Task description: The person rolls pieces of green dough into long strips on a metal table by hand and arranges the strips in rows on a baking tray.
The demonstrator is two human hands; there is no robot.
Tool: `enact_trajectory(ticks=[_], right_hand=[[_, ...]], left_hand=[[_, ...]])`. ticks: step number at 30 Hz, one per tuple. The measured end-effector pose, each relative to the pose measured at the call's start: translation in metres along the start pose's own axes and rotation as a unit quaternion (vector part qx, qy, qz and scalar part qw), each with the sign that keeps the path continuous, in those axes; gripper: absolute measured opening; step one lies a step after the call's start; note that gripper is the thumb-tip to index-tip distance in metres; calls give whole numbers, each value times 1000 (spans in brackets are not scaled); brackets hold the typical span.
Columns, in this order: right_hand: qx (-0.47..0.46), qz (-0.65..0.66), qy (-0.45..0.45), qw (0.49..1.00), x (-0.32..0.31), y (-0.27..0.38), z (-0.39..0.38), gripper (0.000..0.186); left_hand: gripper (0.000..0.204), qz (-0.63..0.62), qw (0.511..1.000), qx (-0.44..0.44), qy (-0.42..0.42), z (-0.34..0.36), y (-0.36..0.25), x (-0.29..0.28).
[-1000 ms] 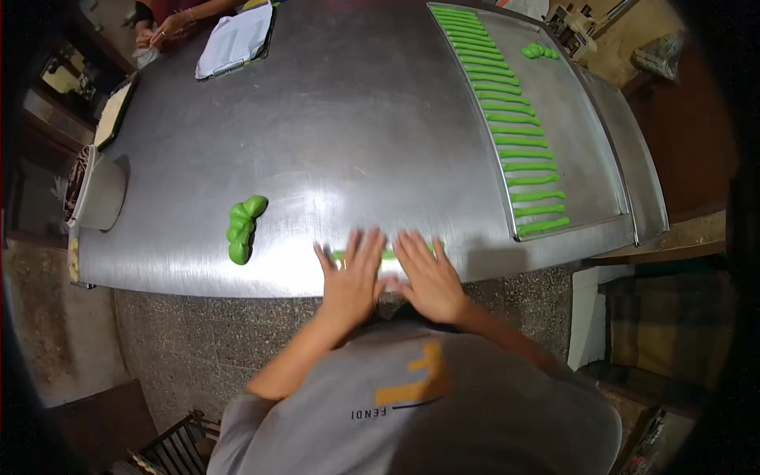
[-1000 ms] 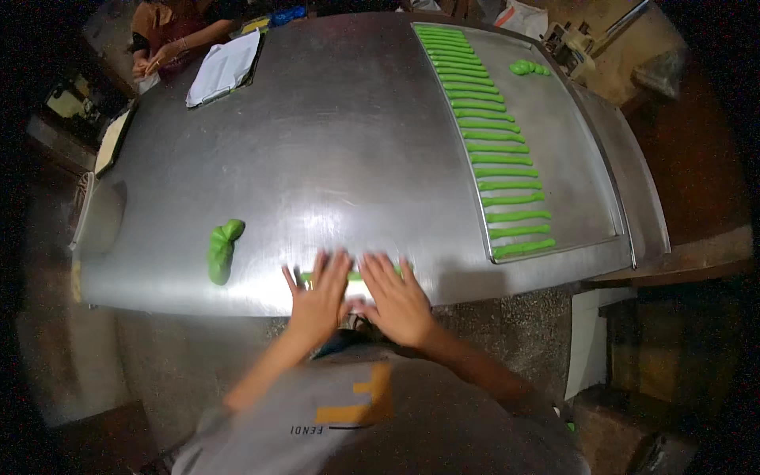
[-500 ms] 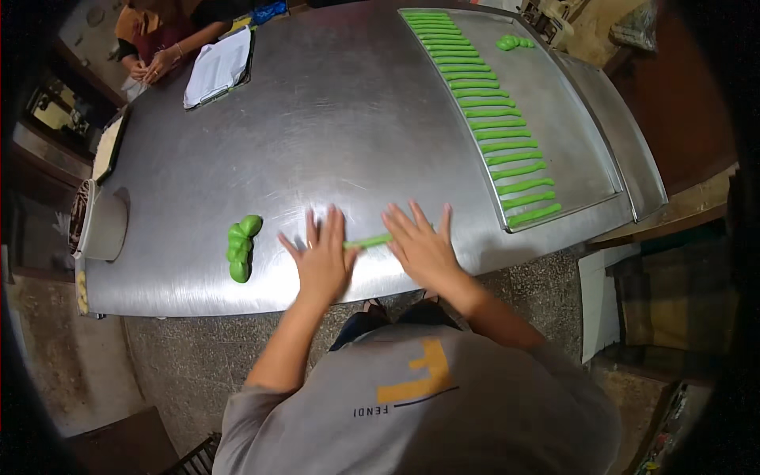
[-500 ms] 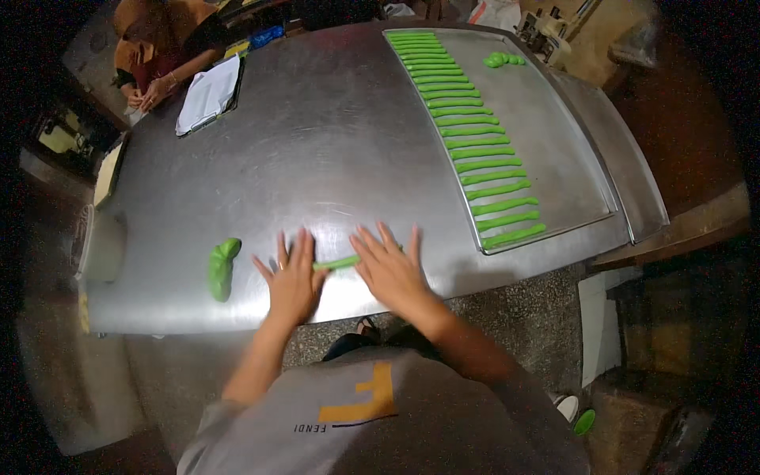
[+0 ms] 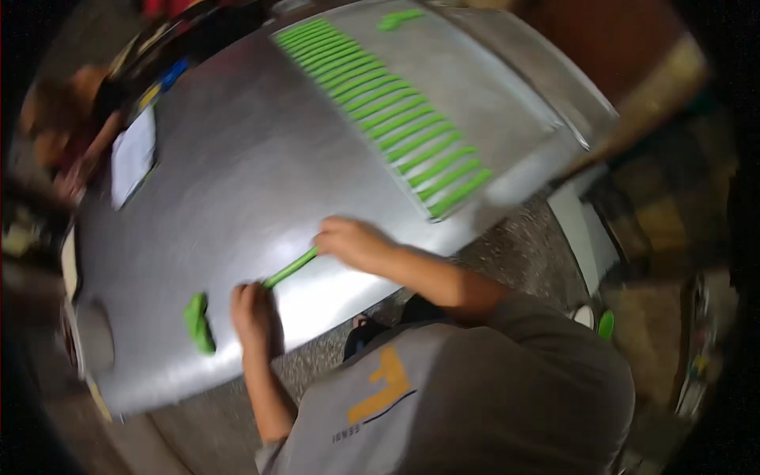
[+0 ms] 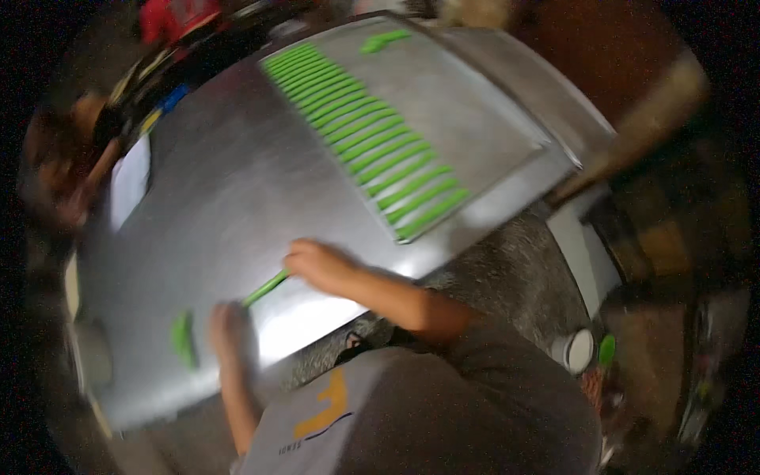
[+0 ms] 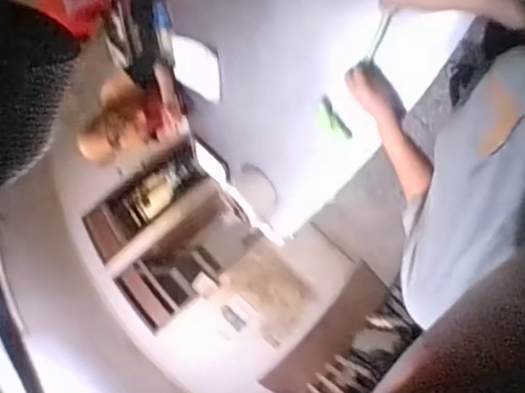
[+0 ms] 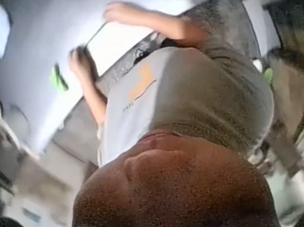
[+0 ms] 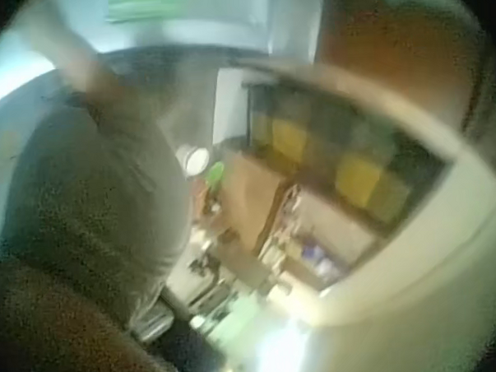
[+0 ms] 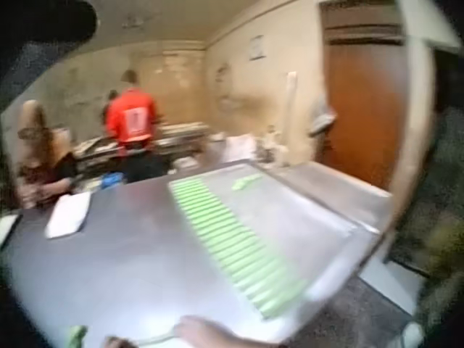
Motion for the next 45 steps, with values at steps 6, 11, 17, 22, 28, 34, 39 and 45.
enact_trajectory(ticks=[6, 11, 17, 22, 28, 34, 39, 45], right_hand=[[-190, -86, -109, 972, -129, -11, -37, 19], [-111, -135, -103, 979, -298, -114, -103, 14], [7, -229, -110, 967, -451, -220, -154, 12], [-39, -298, -34, 953, -469, -264, -154, 10], [-95, -347, 24, 933, -468, -283, -149, 6], [-99, -375, 110, 915, -458, -290, -135, 7], [-123, -398, 153, 896, -460, -284, -125, 11], [-102, -425, 214, 873, -455, -289, -125, 14]], left_hand=[[26, -33, 995, 34, -89, 32, -105, 0], [29, -112, 988, 109, -7, 91, -263, 130], [14, -224, 965, 119, 65, 162, -425, 260], [14, -158, 975, 123, 99, 166, -448, 316], [15, -173, 968, 14, 181, 164, -433, 345], [21, -193, 952, -14, 236, 165, -432, 348], [22, -228, 945, -51, 229, 165, -436, 340], [17, -199, 952, -17, 231, 166, -442, 345]])
Point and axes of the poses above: each hand's wrist, its own z-axis towards the middle knuckle, its own x-axis out of the palm, y = z × x, the point moved 6 cm from there along z, towards the middle knuckle, and after that the axes turned 4 degrees about -z, right-handed, at the moved point
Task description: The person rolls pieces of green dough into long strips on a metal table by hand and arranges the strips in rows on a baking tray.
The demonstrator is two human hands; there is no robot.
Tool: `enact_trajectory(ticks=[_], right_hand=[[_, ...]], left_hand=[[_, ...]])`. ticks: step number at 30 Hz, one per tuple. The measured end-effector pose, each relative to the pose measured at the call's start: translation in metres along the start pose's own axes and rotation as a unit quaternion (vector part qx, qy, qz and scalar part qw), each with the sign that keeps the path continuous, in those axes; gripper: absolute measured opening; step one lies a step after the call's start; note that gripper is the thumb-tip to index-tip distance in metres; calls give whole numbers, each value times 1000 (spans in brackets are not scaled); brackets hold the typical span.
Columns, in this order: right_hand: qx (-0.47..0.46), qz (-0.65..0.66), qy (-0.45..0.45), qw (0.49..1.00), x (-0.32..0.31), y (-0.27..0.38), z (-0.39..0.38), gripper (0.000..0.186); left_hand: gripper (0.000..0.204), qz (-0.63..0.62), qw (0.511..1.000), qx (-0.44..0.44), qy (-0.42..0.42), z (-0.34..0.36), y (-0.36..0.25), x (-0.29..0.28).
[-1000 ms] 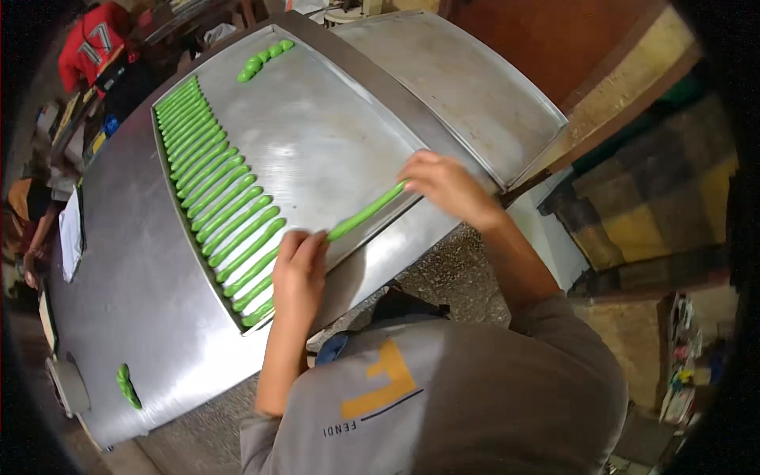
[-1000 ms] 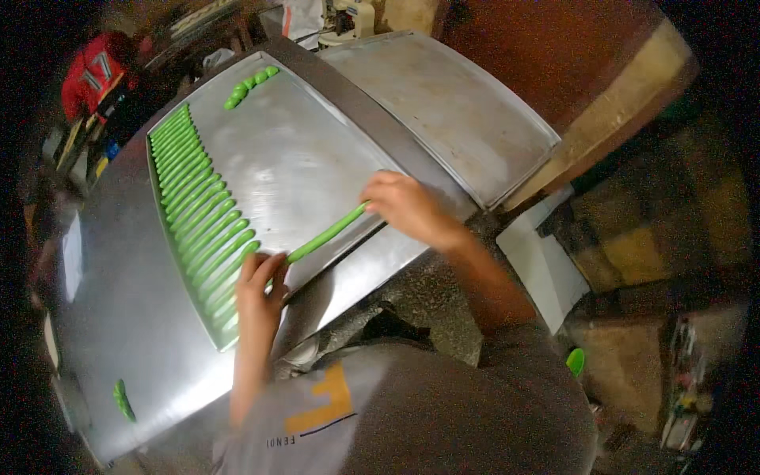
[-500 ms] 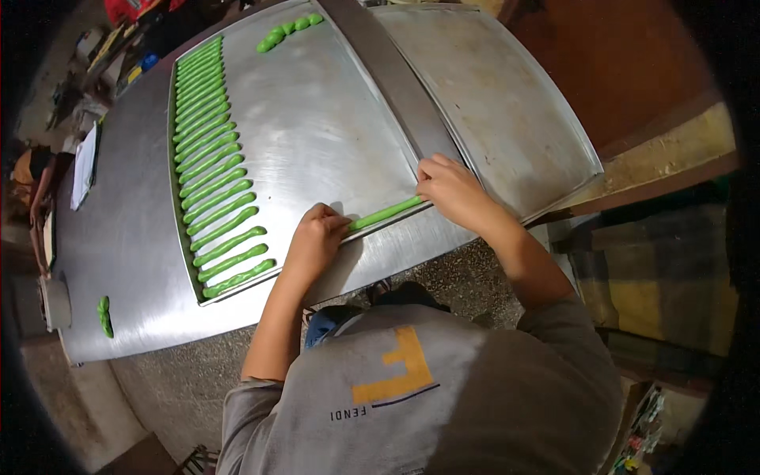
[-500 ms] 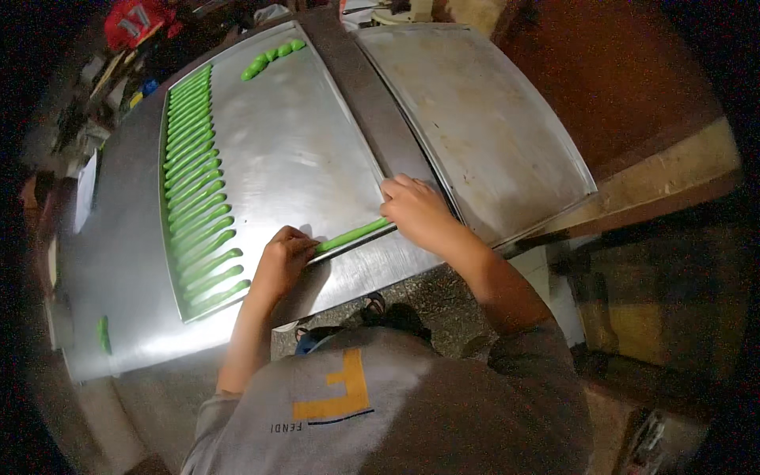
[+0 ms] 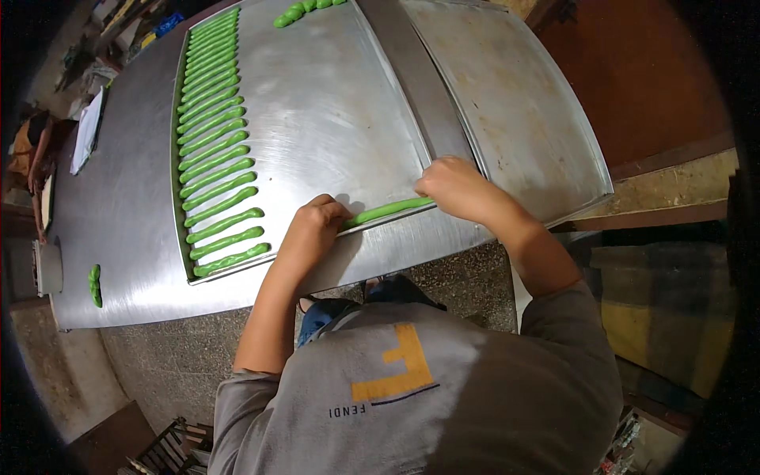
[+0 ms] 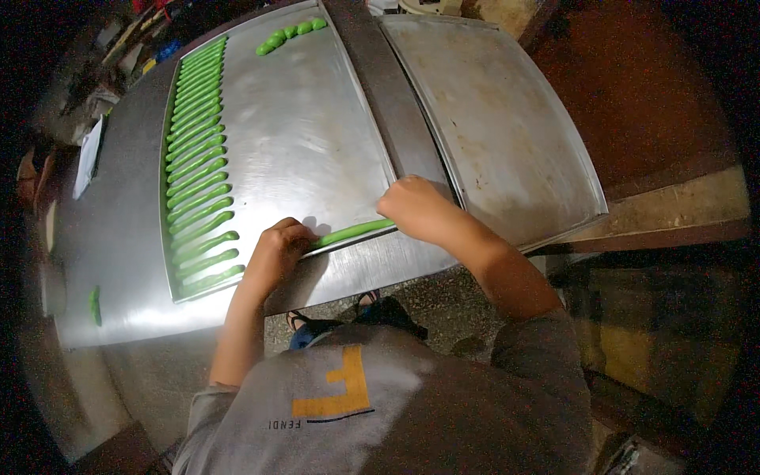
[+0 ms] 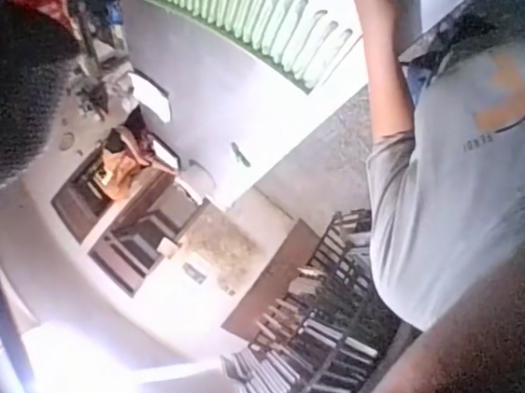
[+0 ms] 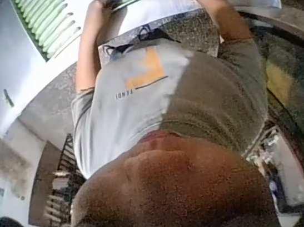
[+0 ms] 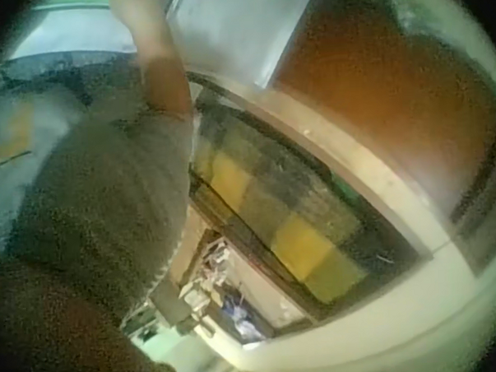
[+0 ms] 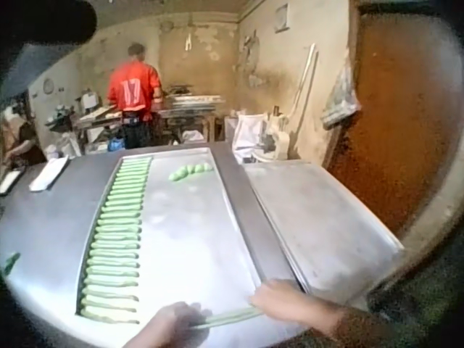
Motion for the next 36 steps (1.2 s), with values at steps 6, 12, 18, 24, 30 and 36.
enact_trajectory(ticks=[6, 12, 18, 24, 30, 36], right_hand=[[45, 154, -43, 986, -29, -12, 4, 11], [204, 241, -182, 931, -3, -49, -53, 14], [207, 280, -208, 914, -16, -1, -11, 16], [198, 244, -256, 914, -63, 98, 30, 14], [24, 351, -266, 897, -75, 275, 159, 18], [-135, 444, -156, 872, -76, 437, 311, 67]], left_hand=[[21, -51, 994, -70, -62, -15, 23, -24], [26, 33, 943, -24, -330, -87, 30, -138], [74, 348, 667, -502, -426, -279, 214, -324], [76, 376, 624, -558, -397, -373, 328, -431], [32, 293, 795, -266, -460, -361, 365, -457], [25, -16, 913, -109, -392, -301, 254, -371]])
Point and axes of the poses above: each hand's wrist, its own z-axis towards the middle knuckle, its own x-axis out of the palm, y = z × x, the point moved 6 cm from there along z, towards the middle knuckle, and after that the axes turned 4 degrees about -z, right-handed, at the moved point
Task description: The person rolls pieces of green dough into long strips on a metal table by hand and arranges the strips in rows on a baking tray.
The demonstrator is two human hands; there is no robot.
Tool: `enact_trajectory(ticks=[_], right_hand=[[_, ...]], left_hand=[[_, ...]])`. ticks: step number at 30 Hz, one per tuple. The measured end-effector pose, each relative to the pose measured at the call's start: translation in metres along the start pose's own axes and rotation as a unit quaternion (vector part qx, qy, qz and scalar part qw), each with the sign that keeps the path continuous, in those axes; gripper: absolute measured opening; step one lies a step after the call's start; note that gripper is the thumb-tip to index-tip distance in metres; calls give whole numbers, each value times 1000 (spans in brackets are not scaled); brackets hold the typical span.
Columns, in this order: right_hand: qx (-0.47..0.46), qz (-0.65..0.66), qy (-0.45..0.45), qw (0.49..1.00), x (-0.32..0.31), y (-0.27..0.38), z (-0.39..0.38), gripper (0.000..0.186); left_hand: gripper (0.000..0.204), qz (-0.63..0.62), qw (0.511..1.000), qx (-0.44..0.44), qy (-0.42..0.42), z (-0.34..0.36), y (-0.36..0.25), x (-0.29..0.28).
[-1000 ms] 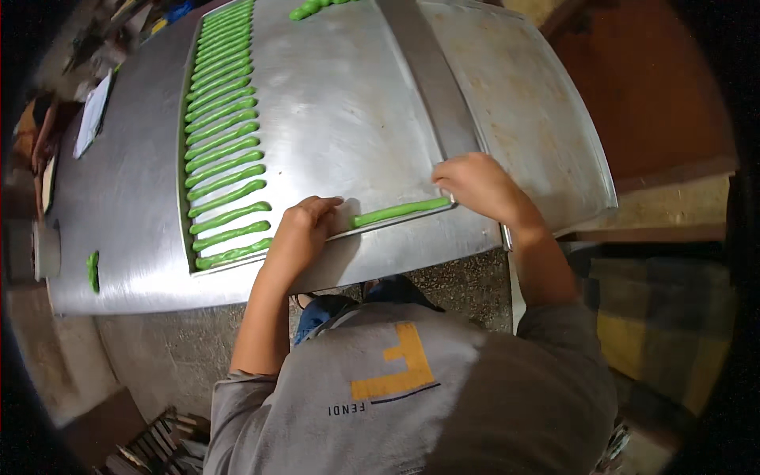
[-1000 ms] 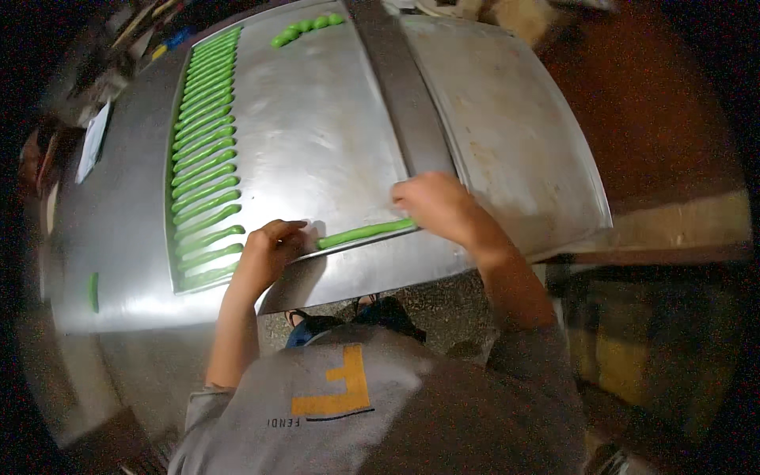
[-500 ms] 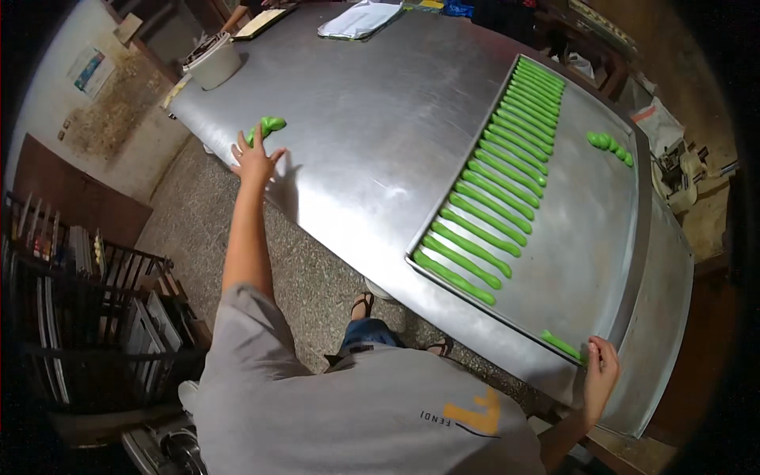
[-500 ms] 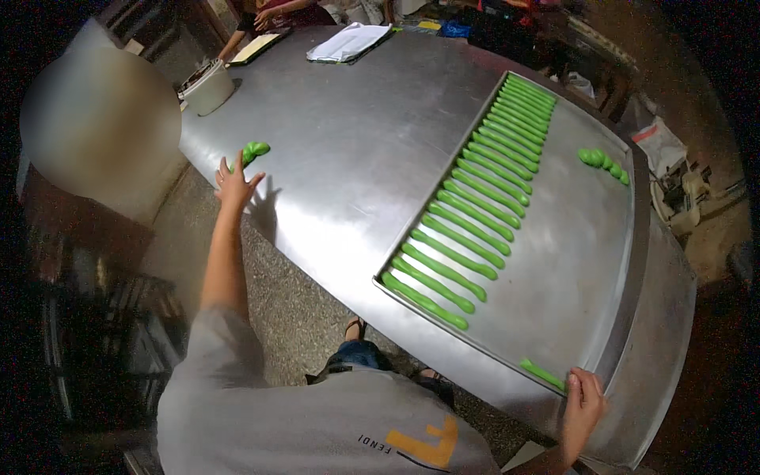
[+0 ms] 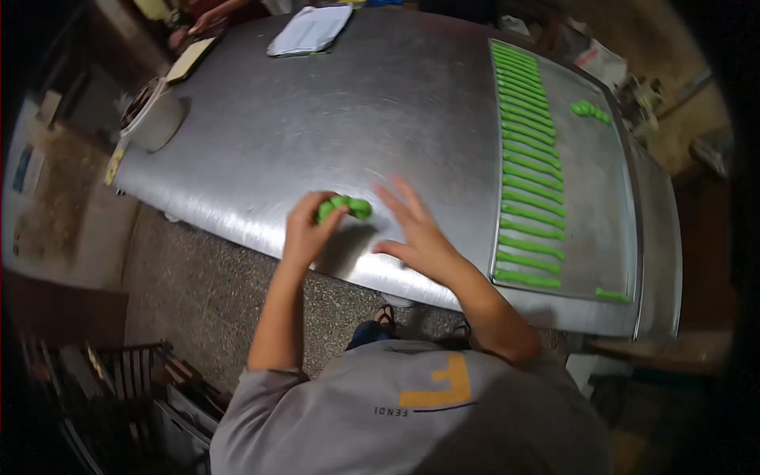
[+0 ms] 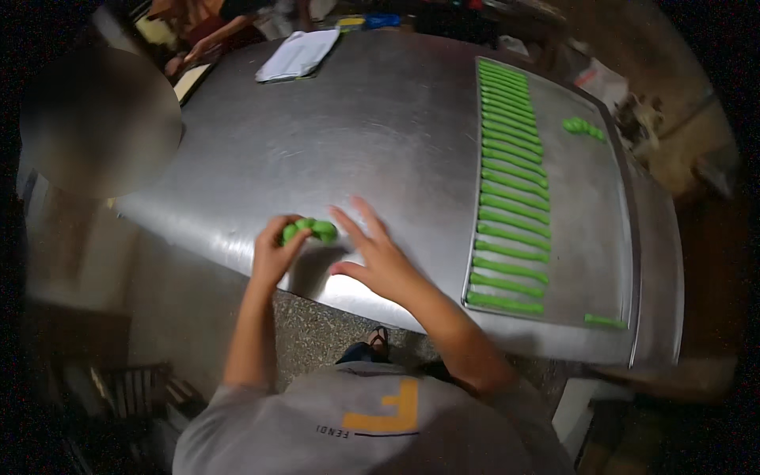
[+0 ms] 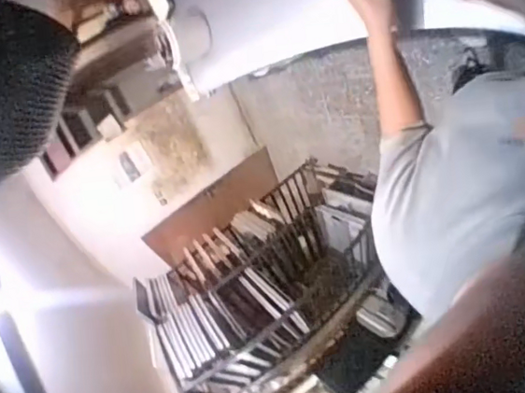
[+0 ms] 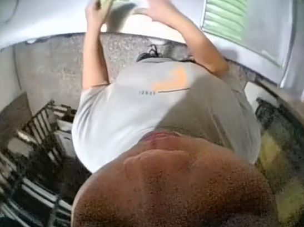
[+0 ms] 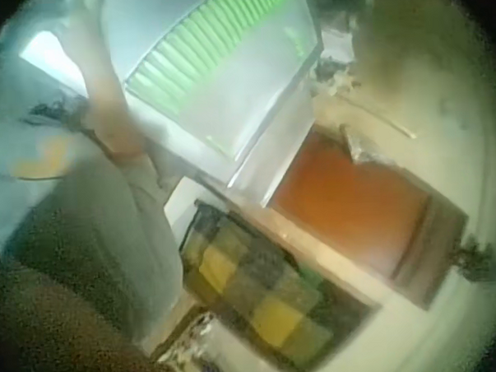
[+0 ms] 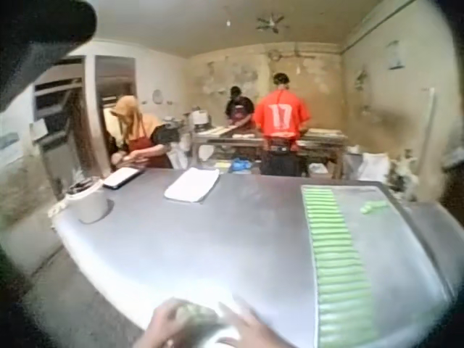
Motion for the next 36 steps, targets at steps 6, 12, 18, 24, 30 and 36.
enact_trajectory(ticks=[6, 12, 18, 24, 30, 36], right_hand=[[1, 0, 34, 999, 5, -16, -2, 38], [156, 36, -69, 985, -50, -20, -64, 28], [202, -27, -198, 959, -144, -48, -157, 23], [374, -363, -458, 720, -328, -139, -328, 37], [414, -296, -322, 798, -415, -260, -367, 35], [423, -215, -173, 863, -389, -265, -336, 38]], left_hand=[[27, -66, 984, -132, 96, -13, 18, -12], [34, 230, 973, -2, 14, 23, 58, -62], [37, 322, 944, 63, -30, 31, -10, 36], [37, 76, 974, 44, 210, 29, -68, 225], [32, 216, 952, -7, 216, 55, -64, 297], [29, 170, 969, -103, 147, 48, -23, 252]])
Point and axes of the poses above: each hand's wrist, its own z-axis towards the middle knuckle, its own x-axis out of the palm, y = z × x, the point moved 6 cm from there along z, towards the middle knuckle, and after that the axes turned 4 degrees about -z, right-handed, at the moved point
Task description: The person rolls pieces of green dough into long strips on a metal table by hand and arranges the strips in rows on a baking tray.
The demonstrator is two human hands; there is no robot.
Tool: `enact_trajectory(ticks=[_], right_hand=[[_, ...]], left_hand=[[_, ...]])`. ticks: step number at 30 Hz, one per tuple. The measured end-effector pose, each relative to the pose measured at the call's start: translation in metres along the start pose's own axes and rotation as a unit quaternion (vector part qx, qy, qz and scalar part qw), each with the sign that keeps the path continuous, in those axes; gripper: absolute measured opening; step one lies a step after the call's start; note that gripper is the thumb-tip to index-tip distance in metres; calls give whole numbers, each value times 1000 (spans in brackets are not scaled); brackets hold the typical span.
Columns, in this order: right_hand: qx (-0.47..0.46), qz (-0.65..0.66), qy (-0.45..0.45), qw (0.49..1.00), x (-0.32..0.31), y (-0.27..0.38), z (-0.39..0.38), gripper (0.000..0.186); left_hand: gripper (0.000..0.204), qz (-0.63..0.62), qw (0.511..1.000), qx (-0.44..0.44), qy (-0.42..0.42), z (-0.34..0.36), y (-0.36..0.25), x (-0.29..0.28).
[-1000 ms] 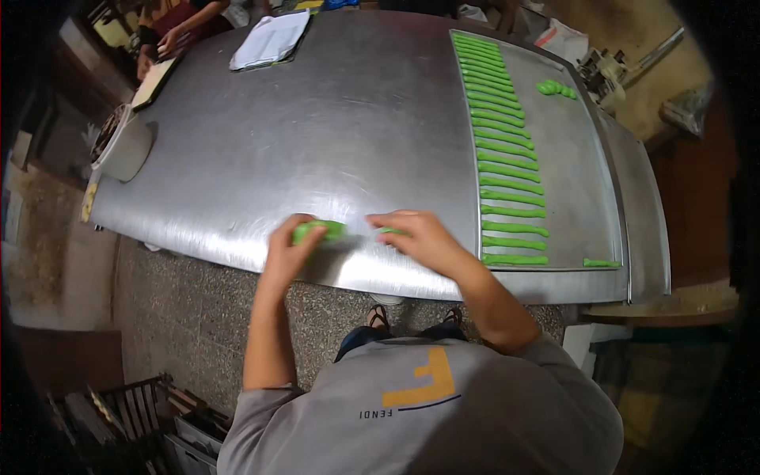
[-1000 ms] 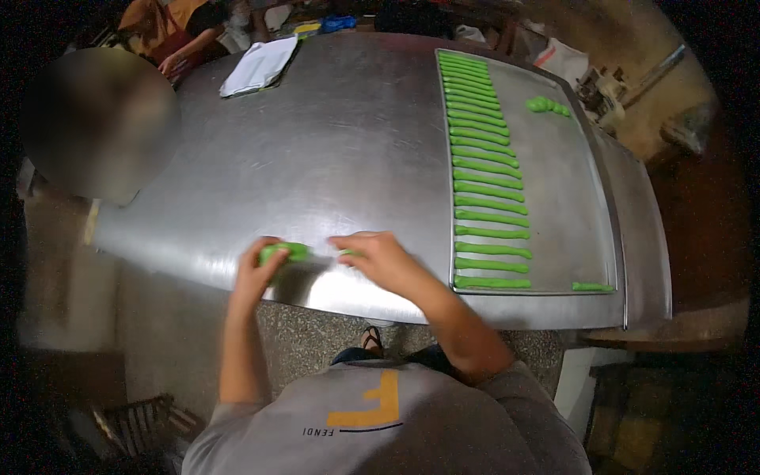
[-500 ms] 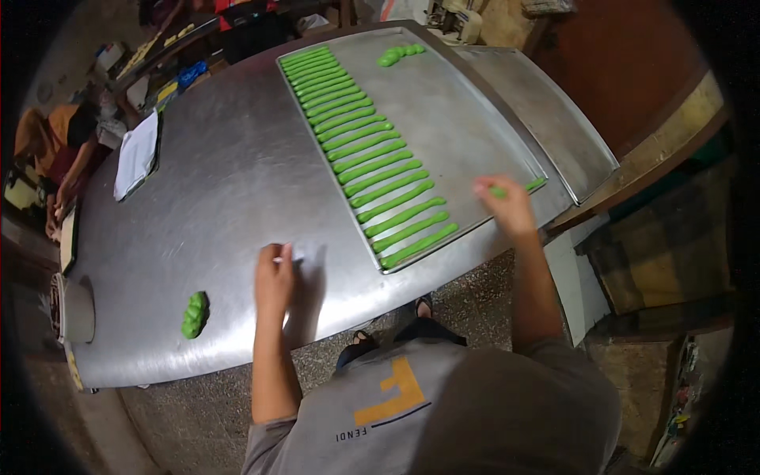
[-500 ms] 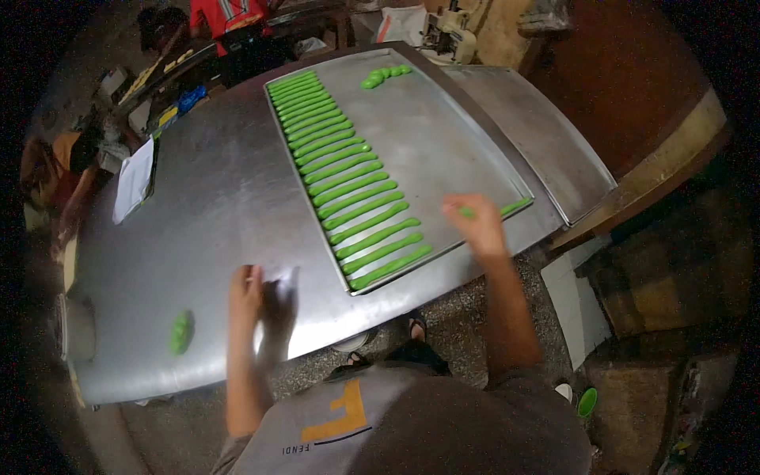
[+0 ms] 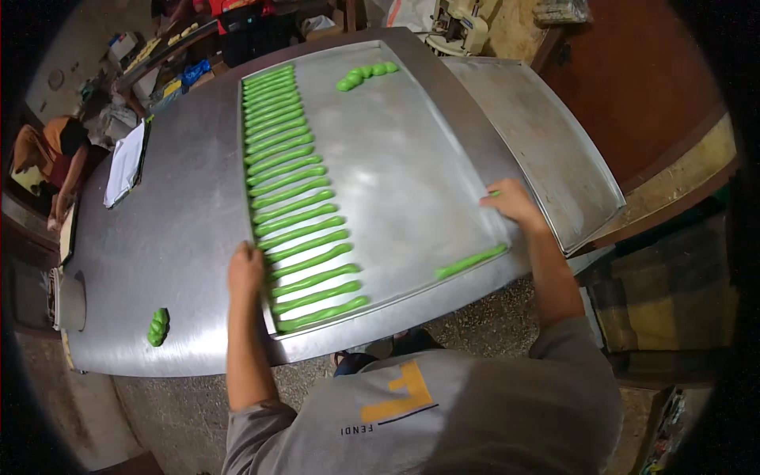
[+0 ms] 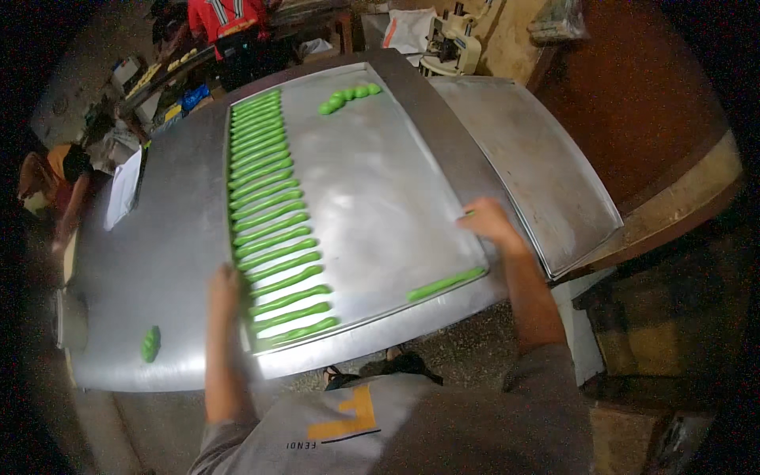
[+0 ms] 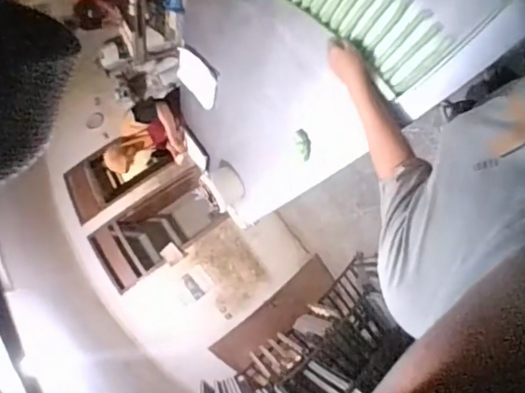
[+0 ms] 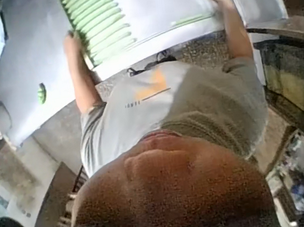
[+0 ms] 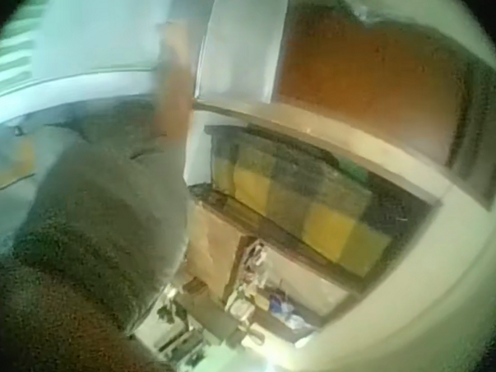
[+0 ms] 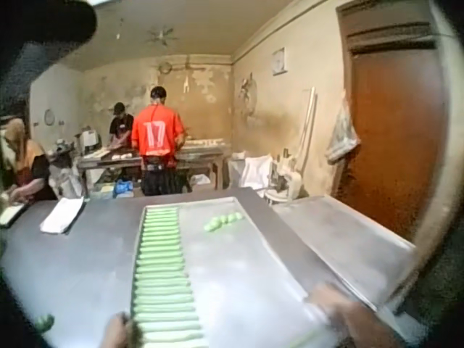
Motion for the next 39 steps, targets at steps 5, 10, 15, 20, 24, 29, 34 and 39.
enact_trajectory(ticks=[5, 10, 15, 20, 24, 29, 34, 39], right_hand=[[-77, -86, 70, 991, 65, 120, -38, 40], [-136, 118, -53, 982, 31, 161, -79, 40], [-66, -159, -112, 979, 73, 94, -128, 50], [-44, -294, -191, 935, 64, 90, -22, 61], [-32, -254, -138, 957, 65, 76, 10, 64], [-153, -248, 3, 957, 118, 95, -177, 61], [-140, -309, -74, 938, 63, 81, 10, 58], [-176, -301, -55, 936, 80, 80, -18, 60]], left_hand=[[30, 137, 980, 78, -124, -4, 106, -107], [29, 188, 979, 73, -31, -3, 168, -169], [32, 54, 956, 128, -259, -89, 96, -189], [22, -126, 919, 167, -333, -143, 37, -136], [19, -171, 901, 296, -267, -159, -55, -84], [21, -152, 890, 380, -200, -189, -103, -16], [26, -251, 888, 380, -58, -196, -182, 50], [23, -323, 894, 308, 34, -194, -233, 103]])
Point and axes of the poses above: each hand's wrist, its own z-axis towards the middle knuckle, its own x-axis out of the palm, y = z × x, the point moved 6 cm from there along z, towards the middle knuckle, and after that the axes turned 4 degrees about -z, right-handed, at the moved point
